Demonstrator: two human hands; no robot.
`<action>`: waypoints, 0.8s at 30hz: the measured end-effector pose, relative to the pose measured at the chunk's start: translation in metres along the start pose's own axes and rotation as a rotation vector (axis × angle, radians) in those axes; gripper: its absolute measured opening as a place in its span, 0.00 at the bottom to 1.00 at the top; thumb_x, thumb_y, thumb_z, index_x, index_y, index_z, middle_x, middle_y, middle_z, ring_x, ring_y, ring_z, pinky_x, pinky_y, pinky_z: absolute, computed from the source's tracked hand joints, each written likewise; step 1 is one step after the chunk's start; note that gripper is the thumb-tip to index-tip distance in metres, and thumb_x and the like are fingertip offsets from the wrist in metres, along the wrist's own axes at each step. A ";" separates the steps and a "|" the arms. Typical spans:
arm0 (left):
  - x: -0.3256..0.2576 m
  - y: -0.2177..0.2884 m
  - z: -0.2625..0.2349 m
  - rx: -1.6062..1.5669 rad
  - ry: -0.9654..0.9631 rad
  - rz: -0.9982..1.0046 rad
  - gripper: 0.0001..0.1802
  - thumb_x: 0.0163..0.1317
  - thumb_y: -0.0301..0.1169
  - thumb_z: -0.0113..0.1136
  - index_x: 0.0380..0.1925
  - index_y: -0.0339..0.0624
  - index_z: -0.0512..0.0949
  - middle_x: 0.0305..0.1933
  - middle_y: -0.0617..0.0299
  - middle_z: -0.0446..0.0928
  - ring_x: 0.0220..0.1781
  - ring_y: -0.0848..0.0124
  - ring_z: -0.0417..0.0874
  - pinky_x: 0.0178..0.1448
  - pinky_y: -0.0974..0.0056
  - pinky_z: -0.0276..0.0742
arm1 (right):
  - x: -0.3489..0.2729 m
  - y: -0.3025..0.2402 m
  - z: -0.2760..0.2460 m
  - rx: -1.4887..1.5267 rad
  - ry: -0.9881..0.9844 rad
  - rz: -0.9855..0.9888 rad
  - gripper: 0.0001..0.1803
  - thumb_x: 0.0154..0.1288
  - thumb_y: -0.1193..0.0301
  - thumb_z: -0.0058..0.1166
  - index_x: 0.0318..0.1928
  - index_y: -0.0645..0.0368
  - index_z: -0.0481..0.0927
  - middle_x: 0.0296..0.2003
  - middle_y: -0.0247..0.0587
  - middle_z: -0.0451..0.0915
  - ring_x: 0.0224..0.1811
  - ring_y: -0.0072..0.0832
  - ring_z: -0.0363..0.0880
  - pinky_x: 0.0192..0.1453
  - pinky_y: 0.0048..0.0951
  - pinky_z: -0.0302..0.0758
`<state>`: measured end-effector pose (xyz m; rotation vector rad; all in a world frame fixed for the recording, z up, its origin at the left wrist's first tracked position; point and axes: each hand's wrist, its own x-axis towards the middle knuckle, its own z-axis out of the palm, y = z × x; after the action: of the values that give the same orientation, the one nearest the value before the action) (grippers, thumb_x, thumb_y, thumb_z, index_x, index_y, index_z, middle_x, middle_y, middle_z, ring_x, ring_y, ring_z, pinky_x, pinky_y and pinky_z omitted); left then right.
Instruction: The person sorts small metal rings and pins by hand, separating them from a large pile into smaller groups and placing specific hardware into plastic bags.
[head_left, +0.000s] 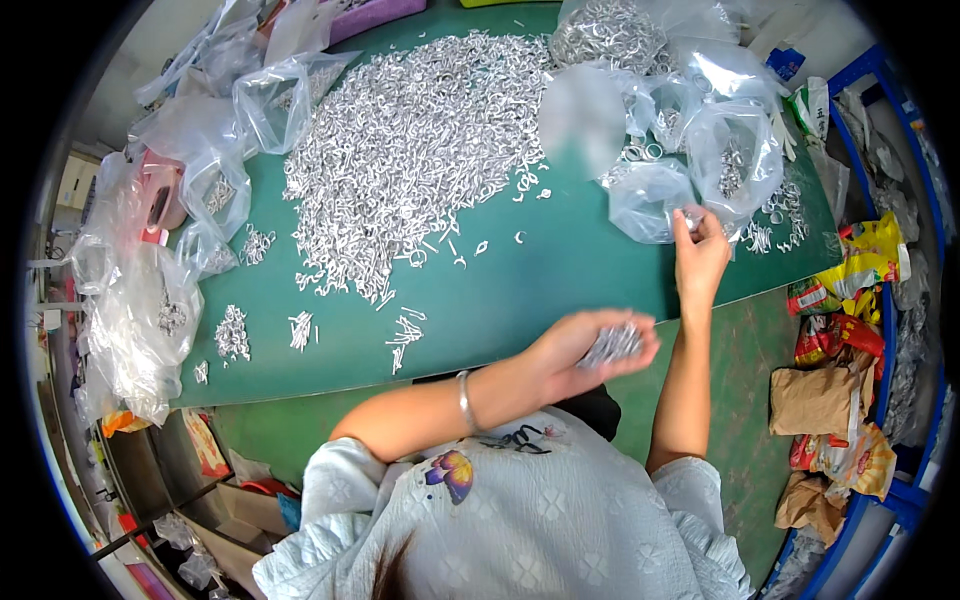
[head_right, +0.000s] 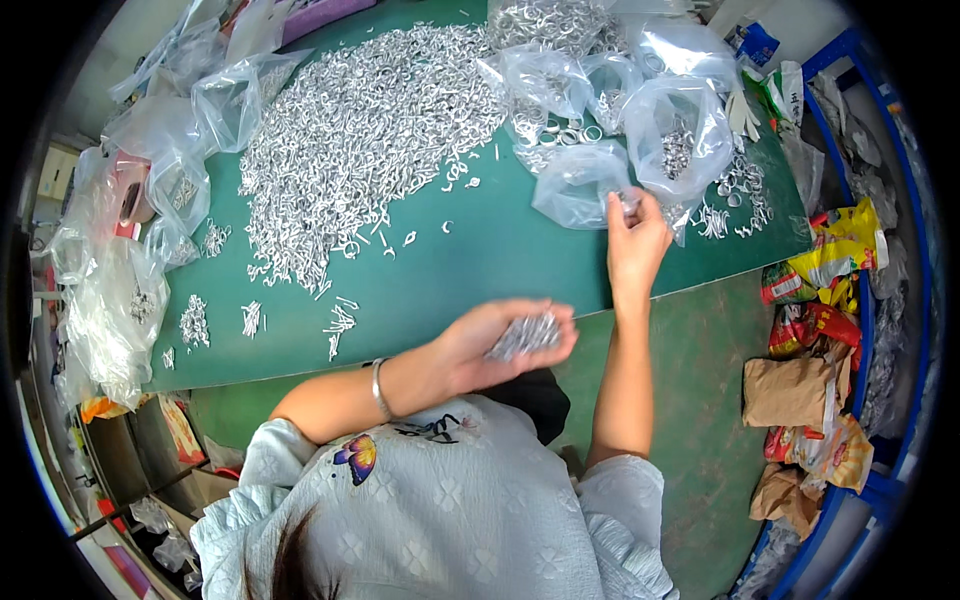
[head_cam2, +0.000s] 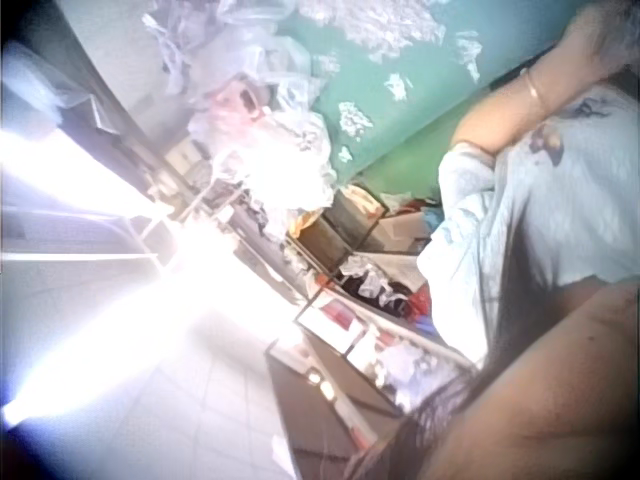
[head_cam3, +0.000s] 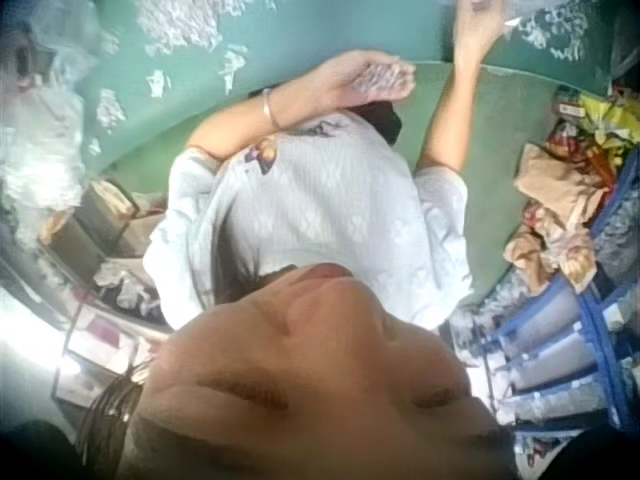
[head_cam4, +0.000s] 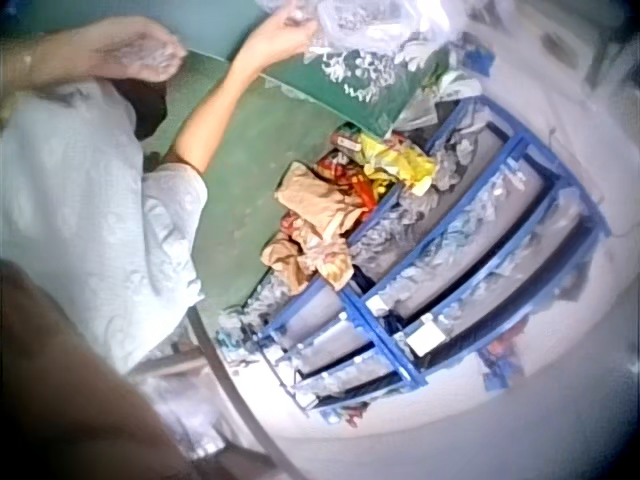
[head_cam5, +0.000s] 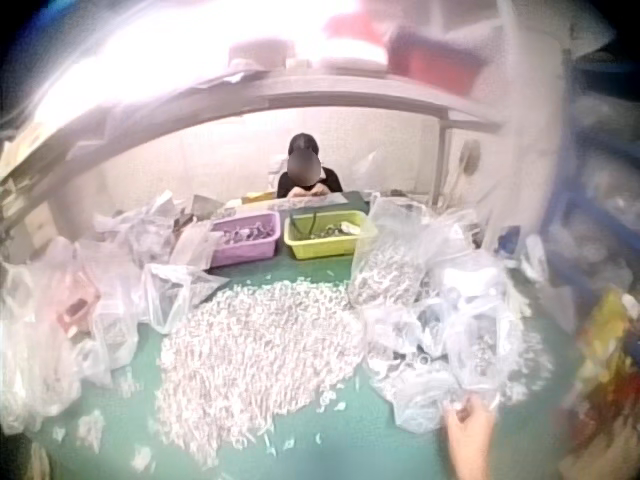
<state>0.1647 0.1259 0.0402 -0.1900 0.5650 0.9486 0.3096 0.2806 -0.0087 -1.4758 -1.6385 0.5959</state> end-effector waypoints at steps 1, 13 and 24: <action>0.008 0.009 0.016 -0.013 0.023 0.083 0.13 0.70 0.27 0.51 0.45 0.24 0.75 0.43 0.50 0.77 0.47 0.62 0.82 0.58 0.58 0.81 | -0.005 -0.007 0.003 0.106 0.000 0.012 0.12 0.62 0.71 0.63 0.39 0.70 0.81 0.20 0.32 0.75 0.22 0.15 0.68 0.27 0.24 0.69; 0.114 0.063 0.056 -0.102 0.304 0.617 0.05 0.64 0.22 0.49 0.37 0.36 0.75 0.38 0.55 0.76 0.37 0.63 0.79 0.44 0.60 0.79 | -0.033 -0.036 -0.011 0.122 -0.109 0.052 0.12 0.70 0.70 0.53 0.31 0.66 0.76 0.16 0.31 0.67 0.20 0.16 0.59 0.24 0.27 0.59; 0.101 0.072 0.078 0.142 0.211 0.598 0.07 0.61 0.27 0.45 0.31 0.40 0.73 0.34 0.58 0.73 0.41 0.65 0.74 0.46 0.53 0.72 | -0.026 -0.027 -0.005 0.310 -0.169 0.128 0.15 0.73 0.69 0.51 0.26 0.58 0.73 0.18 0.24 0.67 0.21 0.13 0.62 0.24 0.19 0.58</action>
<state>0.1812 0.2701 0.0580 0.0128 0.9081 1.4710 0.2969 0.2491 0.0087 -1.3350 -1.5027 1.0216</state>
